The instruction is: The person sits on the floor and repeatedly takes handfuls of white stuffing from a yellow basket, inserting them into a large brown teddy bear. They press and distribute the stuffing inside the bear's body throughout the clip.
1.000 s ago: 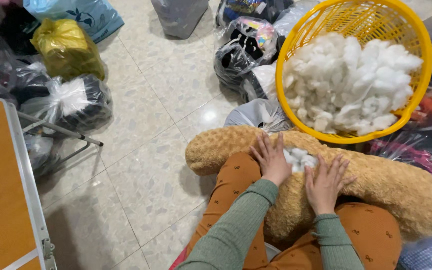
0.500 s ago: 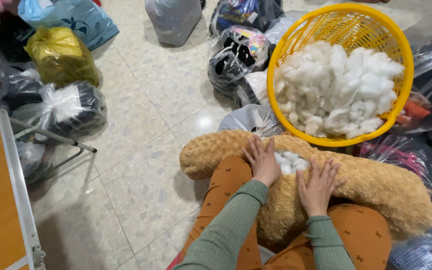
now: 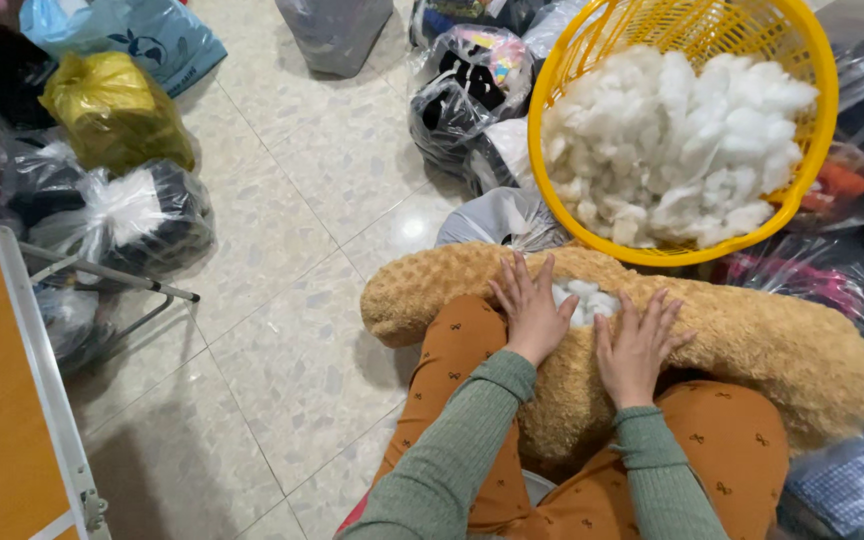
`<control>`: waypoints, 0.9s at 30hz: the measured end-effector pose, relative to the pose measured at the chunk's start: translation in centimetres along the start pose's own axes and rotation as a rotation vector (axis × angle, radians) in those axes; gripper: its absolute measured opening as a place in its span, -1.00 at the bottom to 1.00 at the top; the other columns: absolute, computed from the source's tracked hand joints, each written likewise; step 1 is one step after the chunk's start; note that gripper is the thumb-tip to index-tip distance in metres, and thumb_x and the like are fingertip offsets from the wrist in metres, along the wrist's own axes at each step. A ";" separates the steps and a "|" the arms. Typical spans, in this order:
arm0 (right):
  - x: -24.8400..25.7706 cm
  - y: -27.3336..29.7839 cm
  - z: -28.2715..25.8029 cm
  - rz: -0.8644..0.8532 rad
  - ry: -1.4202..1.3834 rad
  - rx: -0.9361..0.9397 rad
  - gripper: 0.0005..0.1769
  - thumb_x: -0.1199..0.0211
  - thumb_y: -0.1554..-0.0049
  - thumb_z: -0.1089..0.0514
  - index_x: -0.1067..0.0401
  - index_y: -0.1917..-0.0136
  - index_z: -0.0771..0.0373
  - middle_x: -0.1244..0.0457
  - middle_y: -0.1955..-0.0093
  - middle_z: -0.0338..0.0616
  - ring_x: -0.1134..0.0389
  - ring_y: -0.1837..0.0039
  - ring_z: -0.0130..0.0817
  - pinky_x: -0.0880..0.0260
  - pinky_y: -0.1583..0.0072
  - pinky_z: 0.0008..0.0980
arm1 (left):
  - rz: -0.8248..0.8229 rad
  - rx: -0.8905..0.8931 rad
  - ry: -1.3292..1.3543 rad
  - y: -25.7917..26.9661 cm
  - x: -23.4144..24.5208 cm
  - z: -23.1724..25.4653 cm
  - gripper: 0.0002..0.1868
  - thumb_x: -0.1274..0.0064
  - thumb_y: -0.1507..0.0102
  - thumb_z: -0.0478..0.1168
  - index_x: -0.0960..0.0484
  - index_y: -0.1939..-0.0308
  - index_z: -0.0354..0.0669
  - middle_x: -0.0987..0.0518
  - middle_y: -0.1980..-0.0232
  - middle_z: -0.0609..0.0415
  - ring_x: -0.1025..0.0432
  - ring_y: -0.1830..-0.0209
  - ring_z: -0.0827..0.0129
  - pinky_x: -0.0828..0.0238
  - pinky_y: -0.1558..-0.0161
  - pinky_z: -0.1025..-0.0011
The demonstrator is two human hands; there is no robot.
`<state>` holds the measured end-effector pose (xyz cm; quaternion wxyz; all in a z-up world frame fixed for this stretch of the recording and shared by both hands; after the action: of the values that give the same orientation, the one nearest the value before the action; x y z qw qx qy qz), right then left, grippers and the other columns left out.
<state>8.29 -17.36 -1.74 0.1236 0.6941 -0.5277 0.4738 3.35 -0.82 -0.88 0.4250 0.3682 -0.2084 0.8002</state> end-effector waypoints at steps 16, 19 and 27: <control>-0.1 0.5 -1.9 -0.115 0.181 0.020 -0.25 -0.02 -0.31 -0.28 -0.11 -0.65 0.02 0.42 -0.77 0.21 0.62 -0.73 0.22 0.76 -0.45 0.60 | -0.015 -0.026 -0.215 0.5 -0.5 -0.3 -0.15 0.08 -0.34 0.26 -0.03 -0.62 0.12 0.34 -0.68 -0.29 0.57 -0.66 -0.27 0.78 -0.42 -0.43; -0.3 0.5 -1.6 -0.098 0.172 0.010 -0.24 -0.02 -0.33 -0.28 -0.10 -0.68 0.03 0.43 -0.77 0.23 0.62 -0.74 0.20 0.76 -0.47 0.59 | 0.028 -0.097 -0.274 1.0 -0.5 -0.3 -0.17 0.08 -0.35 0.26 -0.04 -0.61 0.13 0.34 -0.67 -0.33 0.57 -0.65 -0.28 0.78 -0.40 -0.45; -0.9 0.8 -0.8 -0.146 0.167 -0.031 -0.26 -0.03 -0.33 -0.29 -0.12 -0.66 0.02 0.47 -0.76 0.21 0.66 -0.73 0.18 0.80 -0.47 0.55 | -0.057 0.010 -0.244 -2.7 0.6 -1.3 0.10 -0.23 -0.17 0.18 0.07 -0.62 0.01 0.18 -0.64 -0.37 0.40 -0.66 -0.22 0.54 -0.53 -0.24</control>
<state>7.19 -16.65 -2.28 0.2120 0.6868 -0.4711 0.5113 4.80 1.81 -1.24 0.4171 0.4709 -0.2441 0.7381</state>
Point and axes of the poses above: each hand's wrist, its own y-axis away from the middle knuckle, its own x-axis out of the back of the hand, z = x × y, the point moved 5 cm from there along -y, towards the middle knuckle
